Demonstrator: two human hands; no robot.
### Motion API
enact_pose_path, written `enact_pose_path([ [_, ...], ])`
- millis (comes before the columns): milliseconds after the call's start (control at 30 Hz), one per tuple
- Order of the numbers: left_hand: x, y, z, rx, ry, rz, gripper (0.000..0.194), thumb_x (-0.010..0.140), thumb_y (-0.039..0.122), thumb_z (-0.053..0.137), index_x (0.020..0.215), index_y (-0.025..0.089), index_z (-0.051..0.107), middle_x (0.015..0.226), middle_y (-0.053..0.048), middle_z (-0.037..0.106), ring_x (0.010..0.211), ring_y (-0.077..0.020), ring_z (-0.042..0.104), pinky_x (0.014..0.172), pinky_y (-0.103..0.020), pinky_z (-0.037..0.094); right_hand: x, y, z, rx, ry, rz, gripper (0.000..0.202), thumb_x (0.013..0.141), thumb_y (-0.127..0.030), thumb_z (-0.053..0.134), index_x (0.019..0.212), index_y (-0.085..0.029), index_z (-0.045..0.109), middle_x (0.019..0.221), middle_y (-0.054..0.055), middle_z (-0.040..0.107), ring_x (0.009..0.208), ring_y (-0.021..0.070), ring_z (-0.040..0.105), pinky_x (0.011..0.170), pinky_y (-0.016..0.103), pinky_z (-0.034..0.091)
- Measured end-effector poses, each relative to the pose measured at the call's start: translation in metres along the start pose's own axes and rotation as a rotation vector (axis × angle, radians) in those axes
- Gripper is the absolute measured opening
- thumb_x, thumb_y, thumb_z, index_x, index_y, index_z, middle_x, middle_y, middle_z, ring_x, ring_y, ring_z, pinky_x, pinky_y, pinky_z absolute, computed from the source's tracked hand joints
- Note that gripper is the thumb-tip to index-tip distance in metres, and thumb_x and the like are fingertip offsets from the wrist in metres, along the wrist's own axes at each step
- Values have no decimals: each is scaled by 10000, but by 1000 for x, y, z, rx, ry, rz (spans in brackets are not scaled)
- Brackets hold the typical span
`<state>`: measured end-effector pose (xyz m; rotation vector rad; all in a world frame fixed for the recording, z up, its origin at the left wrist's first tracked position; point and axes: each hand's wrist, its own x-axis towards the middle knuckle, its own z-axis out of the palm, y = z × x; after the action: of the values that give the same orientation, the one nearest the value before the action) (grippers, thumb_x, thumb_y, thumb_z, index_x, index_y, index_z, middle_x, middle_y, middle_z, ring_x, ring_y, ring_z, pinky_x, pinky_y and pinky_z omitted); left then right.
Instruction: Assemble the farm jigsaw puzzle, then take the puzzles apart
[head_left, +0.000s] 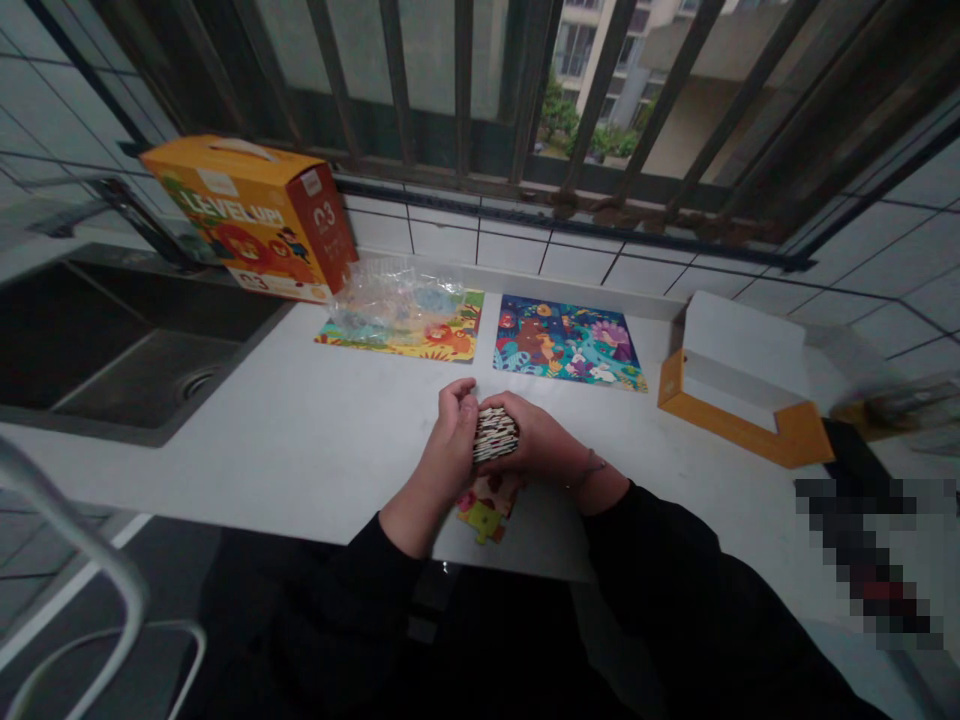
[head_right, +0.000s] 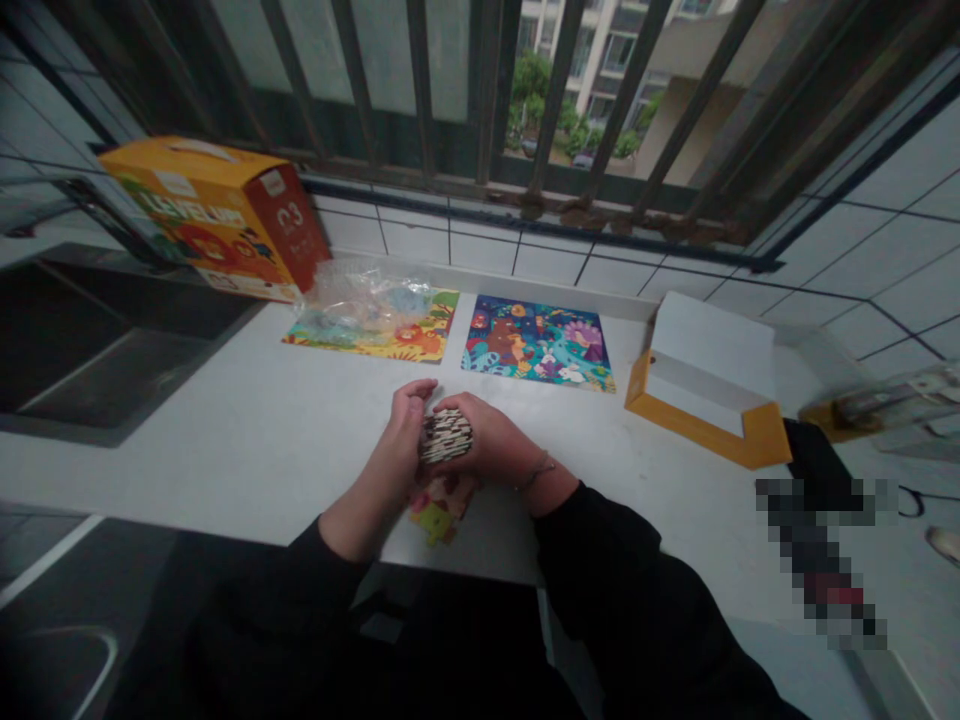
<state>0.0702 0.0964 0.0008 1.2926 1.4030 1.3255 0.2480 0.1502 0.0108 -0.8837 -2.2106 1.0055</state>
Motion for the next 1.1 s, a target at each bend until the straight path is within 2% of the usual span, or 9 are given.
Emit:
enact_pose_path([
  [100,-13,2,-8,191,42,59,562,1092,556,473,1500,170,462,1569,-223,539,1496,-337,531,1266,-568,409,0,4,-6,-81,112,-15,758,647,-451,1038,1262,-235,651,1227,88,710,1125,305,692,1001,446,563],
  [233,-46,5,-21,480,-16,331,459,1049,395,635,1451,198,532,1581,-201,543,1523,-344,504,1283,-608,402,1,9,-11,-129,159,38,703,673,-424,1019,1238,-236,644,1236,89,707,1130,300,690,996,441,561],
  [367,-76,3,-38,621,-314,469,510,1060,267,617,1554,250,492,1649,-173,535,1567,-332,486,1264,-611,451,1,6,-12,-109,123,111,691,704,-464,998,1243,-241,627,1185,60,735,1041,273,723,917,397,573],
  [433,-85,2,-45,697,-461,504,588,1045,281,659,1600,254,465,1698,-171,503,1600,-360,452,1276,-643,433,-1,4,-15,-128,174,141,671,735,-492,974,1253,-247,624,1169,52,749,1025,272,734,903,392,572],
  [500,-90,2,-51,781,-512,524,642,1032,319,697,1623,248,458,1718,-175,485,1604,-388,447,1278,-664,424,-2,4,-19,-158,268,175,687,743,-503,963,1280,-248,620,1185,62,756,1048,288,736,923,411,573],
  [600,-94,6,-56,853,-501,524,654,1028,350,700,1628,228,467,1698,-185,511,1566,-386,503,1243,-623,484,-3,11,-26,-196,328,203,712,746,-494,961,1317,-247,614,1208,82,751,1068,312,730,953,456,576],
  [800,-106,8,-63,972,-409,490,719,950,411,786,1587,223,509,1628,-215,575,1452,-441,599,1127,-645,561,-1,26,-31,-330,358,106,762,701,-473,1007,1320,-234,631,1307,146,693,1246,380,654,1106,561,523],
  [900,-113,2,-70,977,-387,515,797,910,409,828,1605,217,488,1611,-221,587,1421,-445,618,1096,-634,578,-1,27,-29,-322,304,121,790,738,-467,989,1391,-233,611,1354,144,692,1269,366,661,1124,548,524],
  [1100,-125,4,-81,994,-457,637,523,1010,197,675,1525,205,588,1462,-166,711,1252,-353,727,991,-522,648,-1,26,-26,-352,262,135,708,817,-525,937,1376,-210,637,1320,148,714,1224,353,684,1083,523,548],
])
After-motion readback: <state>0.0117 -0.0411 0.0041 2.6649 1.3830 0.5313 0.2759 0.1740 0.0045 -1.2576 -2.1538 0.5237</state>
